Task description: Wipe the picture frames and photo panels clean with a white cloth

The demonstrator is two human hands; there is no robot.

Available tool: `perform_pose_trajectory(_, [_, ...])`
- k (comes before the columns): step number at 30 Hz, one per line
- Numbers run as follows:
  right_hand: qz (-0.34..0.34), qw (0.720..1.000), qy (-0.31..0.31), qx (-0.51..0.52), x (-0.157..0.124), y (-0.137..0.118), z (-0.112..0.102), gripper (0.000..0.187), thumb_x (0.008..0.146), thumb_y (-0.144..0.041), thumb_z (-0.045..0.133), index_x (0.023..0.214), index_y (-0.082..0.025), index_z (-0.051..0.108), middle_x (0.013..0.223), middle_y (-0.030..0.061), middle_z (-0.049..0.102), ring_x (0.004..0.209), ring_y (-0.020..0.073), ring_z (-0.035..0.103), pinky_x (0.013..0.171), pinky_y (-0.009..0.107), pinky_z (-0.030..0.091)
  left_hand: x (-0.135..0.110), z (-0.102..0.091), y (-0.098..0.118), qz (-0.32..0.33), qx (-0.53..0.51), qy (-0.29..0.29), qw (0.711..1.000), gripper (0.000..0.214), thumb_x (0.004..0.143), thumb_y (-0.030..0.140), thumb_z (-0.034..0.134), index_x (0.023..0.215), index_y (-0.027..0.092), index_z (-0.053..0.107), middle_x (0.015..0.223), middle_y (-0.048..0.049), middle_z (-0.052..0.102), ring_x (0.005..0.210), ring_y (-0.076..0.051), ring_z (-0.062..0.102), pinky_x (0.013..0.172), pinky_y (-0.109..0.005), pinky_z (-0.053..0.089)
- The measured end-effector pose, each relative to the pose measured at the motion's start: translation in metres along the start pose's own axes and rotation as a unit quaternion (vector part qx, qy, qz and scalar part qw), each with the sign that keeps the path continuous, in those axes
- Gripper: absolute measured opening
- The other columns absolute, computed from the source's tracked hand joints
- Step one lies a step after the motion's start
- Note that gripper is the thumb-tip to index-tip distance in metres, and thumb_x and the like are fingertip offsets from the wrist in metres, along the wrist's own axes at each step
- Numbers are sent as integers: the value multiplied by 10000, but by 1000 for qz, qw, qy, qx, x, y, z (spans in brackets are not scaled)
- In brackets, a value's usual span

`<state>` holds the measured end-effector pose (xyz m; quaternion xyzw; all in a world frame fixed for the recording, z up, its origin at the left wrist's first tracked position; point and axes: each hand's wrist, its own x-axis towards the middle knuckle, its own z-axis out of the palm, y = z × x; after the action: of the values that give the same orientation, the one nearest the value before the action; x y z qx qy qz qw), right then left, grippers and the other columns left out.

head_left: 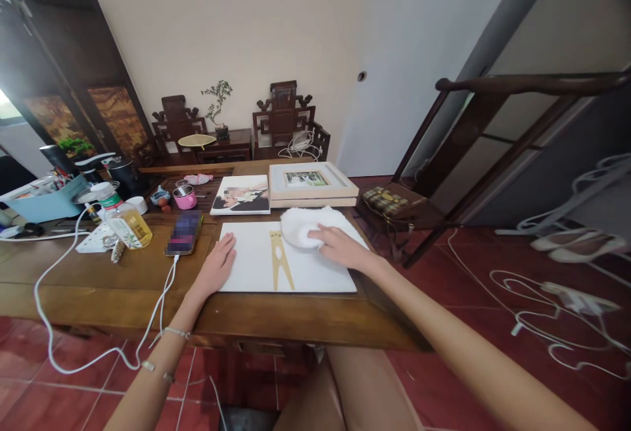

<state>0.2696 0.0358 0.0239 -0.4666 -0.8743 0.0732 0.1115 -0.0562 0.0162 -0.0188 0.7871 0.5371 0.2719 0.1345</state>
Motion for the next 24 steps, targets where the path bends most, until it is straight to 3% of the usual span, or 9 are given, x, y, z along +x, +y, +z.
perform_pose_trajectory(3, [-5, 1000, 9, -4, 28, 8, 0, 423, 699, -52, 362, 998, -149, 645, 888, 93, 683, 1005, 291, 600, 961, 401, 378, 0, -1, 0, -3, -3, 0, 1000, 479, 935, 359, 326, 1319, 128, 496, 1453, -133, 411, 1380, -223, 324, 1152, -446, 214])
perform_pose_trajectory(6, [-9, 1000, 6, -5, 26, 5, 1, 419, 688, -40, 367, 970, -159, 652, 821, 72, 680, 942, 280, 618, 986, 408, 352, 0, -1, 0, -6, -3, -1, 1000, 489, 934, 358, 327, 1320, 109, 494, 1454, -142, 406, 1380, -226, 325, 1152, -439, 219])
perform_pose_trajectory(9, [-12, 1000, -8, -1, -3, -9, 0, 440, 681, -35, 371, 994, -171, 649, 887, 75, 691, 990, 282, 611, 981, 421, 365, 0, 0, -1, -2, -3, 1, 1000, 502, 934, 365, 319, 1323, 99, 490, 1458, -147, 399, 1382, -223, 320, 1156, -429, 212])
perform_pose_trajectory(14, [-50, 996, -63, 30, -73, -49, -17, 440, 656, -8, 360, 948, -191, 634, 1277, 82, 580, 1281, 276, 430, 1038, 429, 339, 0, 3, -2, 3, 3, 11, 1000, 479, 933, 362, 320, 1315, 135, 500, 1454, -130, 412, 1381, -224, 323, 1152, -448, 216])
perform_pose_trajectory(18, [-59, 989, -123, 63, -103, -69, -31, 488, 582, 28, 348, 912, -210, 618, 1281, 57, 587, 1365, 226, 314, 1109, 417, 264, 1, 2, 0, 5, 12, 7, 1000, 482, 934, 353, 314, 1310, 117, 502, 1449, -143, 414, 1379, -231, 325, 1150, -459, 215])
perform_pose_trajectory(21, [-53, 988, -119, 87, -98, -64, -29, 483, 603, 19, 348, 948, -204, 604, 1365, 58, 520, 1388, 211, 258, 1139, 435, 206, 1, 2, 0, 5, 14, 6, 1000, 484, 932, 348, 313, 1312, 114, 499, 1448, -146, 415, 1380, -230, 324, 1151, -456, 214])
perform_pose_trajectory(24, [-49, 990, -97, 94, -69, -47, -20, 439, 633, -13, 372, 978, -186, 583, 1479, 75, 368, 1414, 223, 170, 1148, 502, 115, 0, 2, -1, 2, 15, 5, 1000, 487, 931, 350, 317, 1318, 114, 495, 1452, -143, 409, 1382, -230, 321, 1150, -452, 217])
